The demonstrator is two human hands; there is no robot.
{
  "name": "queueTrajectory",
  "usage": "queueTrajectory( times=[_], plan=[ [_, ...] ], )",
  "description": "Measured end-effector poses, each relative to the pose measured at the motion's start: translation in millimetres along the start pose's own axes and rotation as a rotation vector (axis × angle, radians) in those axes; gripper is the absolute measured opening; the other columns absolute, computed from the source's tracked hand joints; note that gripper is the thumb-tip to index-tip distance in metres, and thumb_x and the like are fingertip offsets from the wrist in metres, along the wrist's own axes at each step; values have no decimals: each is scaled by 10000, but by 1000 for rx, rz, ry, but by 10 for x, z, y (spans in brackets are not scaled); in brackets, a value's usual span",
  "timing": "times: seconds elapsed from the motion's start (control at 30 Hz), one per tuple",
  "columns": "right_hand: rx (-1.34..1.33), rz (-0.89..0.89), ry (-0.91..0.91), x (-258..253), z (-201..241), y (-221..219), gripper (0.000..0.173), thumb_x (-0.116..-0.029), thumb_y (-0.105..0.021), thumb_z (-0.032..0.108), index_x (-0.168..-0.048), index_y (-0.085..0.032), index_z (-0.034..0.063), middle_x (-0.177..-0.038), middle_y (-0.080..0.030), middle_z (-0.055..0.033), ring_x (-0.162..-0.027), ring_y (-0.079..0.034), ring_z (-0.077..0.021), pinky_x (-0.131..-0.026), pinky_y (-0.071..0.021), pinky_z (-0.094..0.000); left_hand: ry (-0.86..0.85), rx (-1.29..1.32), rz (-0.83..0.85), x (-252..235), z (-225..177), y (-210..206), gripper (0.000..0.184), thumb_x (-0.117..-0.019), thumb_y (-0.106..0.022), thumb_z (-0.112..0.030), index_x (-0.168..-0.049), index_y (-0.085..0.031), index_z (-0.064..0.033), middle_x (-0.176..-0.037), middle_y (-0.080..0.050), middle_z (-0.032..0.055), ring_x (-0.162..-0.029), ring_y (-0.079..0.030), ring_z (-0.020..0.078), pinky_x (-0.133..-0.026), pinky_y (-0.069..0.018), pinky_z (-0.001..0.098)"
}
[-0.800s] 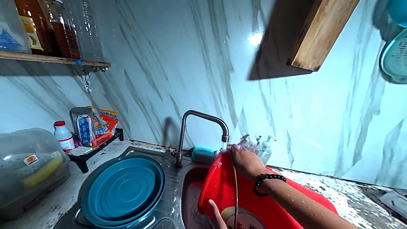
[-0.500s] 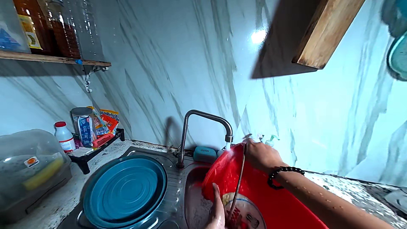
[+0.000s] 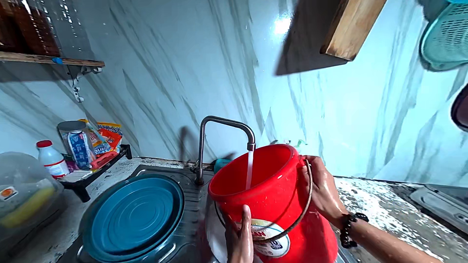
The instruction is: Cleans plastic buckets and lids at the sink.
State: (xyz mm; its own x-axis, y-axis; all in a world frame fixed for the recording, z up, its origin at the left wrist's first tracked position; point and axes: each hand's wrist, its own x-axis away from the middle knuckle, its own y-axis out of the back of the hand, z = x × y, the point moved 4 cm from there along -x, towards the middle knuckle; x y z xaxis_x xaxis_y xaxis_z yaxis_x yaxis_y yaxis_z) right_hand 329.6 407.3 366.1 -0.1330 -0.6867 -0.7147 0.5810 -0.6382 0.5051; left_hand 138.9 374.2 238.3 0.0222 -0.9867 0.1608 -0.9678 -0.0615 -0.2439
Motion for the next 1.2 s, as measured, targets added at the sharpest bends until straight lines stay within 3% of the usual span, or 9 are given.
queueTrajectory(
  times=[0.1,0.2,0.33,0.53,0.67,0.77,0.97,1.1,1.2],
  plan=[
    [-64,-109,1,-79,131,49,300,-1065,-428,130,-1206,-519,-119,-990,-619,-201,-903,-617,-193,-828,-500,-368,-101,-25,-25,-46,-176,-11,868,-1017,-506,-488,-1616,-126,14,-1610,-296,274,-1480,-349,332,-1172,-356,503],
    [-177,-189,-69,87,51,-58,323,-1060,-408,108,-1287,-459,-116,-1053,-595,-156,-955,-597,-79,-869,-497,-244,-259,-82,-80,-18,-224,96,986,-958,-584,-449,-1603,-57,78,-1634,-204,318,-1534,-240,351,-1243,-223,447],
    [-90,-40,-3,18,116,-42,306,-1050,-453,107,-1223,-527,-134,-1027,-642,-239,-946,-641,-250,-860,-512,-426,-88,-13,-64,83,-74,70,842,-1036,-524,-429,-1601,-128,53,-1579,-328,307,-1452,-392,353,-1161,-378,495],
    [-145,-140,-64,141,-23,-48,306,-1050,-415,92,-1272,-479,-109,-1044,-609,-159,-946,-602,-103,-867,-498,-279,-297,-79,-82,52,-68,70,972,-962,-600,-420,-1583,-82,119,-1599,-257,347,-1492,-323,358,-1212,-289,431],
    [-124,-79,-9,38,38,12,286,-1057,-443,144,-1204,-533,-84,-950,-620,-111,-853,-597,-63,-787,-494,-249,-174,-31,-59,93,-4,12,865,-1000,-573,-401,-1573,-167,105,-1517,-413,319,-1415,-451,314,-1163,-385,423],
    [-188,-170,-3,122,-34,5,318,-1053,-420,123,-1259,-477,-112,-1014,-582,-108,-916,-565,0,-843,-468,-167,-322,-72,-84,93,-41,16,967,-957,-616,-392,-1567,-97,150,-1570,-291,372,-1471,-358,364,-1199,-312,413],
    [-101,-73,38,43,58,46,313,-1046,-429,169,-1204,-531,-81,-962,-622,-110,-865,-600,-52,-790,-498,-239,-180,-26,-66,175,44,-43,854,-1008,-541,-389,-1574,-143,112,-1519,-389,339,-1383,-465,331,-1120,-415,431],
    [-162,-127,-48,190,-112,21,330,-1042,-425,103,-1290,-468,-110,-1058,-604,-156,-958,-594,-69,-875,-493,-246,-283,-65,-98,146,19,-31,952,-974,-594,-386,-1579,-71,130,-1601,-239,361,-1498,-311,372,-1221,-269,433],
    [-28,1,8,104,-28,24,281,-1024,-447,30,-1239,-514,-138,-1011,-634,-251,-907,-641,-278,-820,-519,-448,-77,26,-85,197,227,-157,800,-1053,-483,-369,-1594,-106,84,-1589,-286,341,-1467,-357,392,-1175,-346,506]
  ],
)
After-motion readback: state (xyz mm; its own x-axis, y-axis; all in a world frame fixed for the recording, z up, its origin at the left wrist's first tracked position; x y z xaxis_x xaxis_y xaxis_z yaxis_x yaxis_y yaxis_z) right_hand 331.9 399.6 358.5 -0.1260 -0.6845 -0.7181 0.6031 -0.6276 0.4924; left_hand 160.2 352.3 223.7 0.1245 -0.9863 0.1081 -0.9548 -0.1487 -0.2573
